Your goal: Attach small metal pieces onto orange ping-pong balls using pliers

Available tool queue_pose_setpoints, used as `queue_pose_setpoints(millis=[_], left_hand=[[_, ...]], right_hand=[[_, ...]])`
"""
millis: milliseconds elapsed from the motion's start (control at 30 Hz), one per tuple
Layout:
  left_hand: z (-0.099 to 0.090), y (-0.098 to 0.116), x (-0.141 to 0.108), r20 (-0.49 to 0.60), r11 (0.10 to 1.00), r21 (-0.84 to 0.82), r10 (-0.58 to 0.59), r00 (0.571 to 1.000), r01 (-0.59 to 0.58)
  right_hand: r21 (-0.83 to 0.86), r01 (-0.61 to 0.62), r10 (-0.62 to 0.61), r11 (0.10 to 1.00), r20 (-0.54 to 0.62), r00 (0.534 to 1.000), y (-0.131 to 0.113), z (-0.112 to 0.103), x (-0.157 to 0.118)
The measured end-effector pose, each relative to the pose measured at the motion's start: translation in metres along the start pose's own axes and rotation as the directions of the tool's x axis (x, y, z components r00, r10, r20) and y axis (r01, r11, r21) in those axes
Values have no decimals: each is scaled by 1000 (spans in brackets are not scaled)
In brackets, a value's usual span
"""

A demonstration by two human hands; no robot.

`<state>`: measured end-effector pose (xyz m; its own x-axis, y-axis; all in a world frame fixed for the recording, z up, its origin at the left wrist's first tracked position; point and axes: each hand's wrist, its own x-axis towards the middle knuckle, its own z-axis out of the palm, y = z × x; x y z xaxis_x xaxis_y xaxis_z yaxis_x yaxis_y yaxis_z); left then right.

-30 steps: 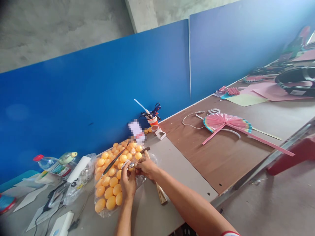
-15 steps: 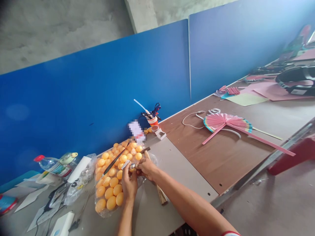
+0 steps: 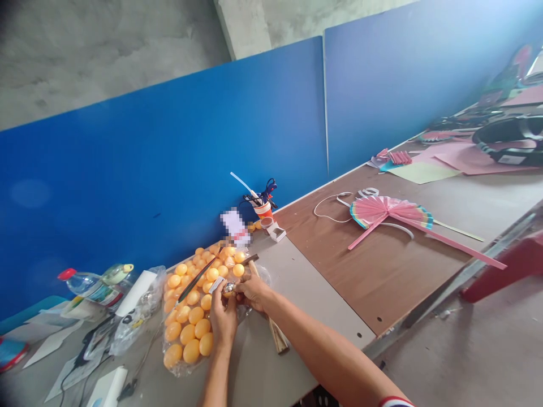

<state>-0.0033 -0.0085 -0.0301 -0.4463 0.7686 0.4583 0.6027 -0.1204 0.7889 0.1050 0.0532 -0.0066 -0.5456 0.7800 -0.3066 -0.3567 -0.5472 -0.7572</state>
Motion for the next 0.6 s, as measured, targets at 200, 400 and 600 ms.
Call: queue_pose_setpoints(millis=[200,400,600], left_hand=[[-3,4,2,57,971,-136,-191,980,197],[-4,4,7,82,894,-331,-292,953,302],[-9,10,12,24,841,-402,-384,923,361]], right_hand=[[103,13,-19,995,49,999,-3,1,0],[169,35,-56,985,122,991,-8,1,-5],[152,75,-82,986,45,996,-11,2,-6]])
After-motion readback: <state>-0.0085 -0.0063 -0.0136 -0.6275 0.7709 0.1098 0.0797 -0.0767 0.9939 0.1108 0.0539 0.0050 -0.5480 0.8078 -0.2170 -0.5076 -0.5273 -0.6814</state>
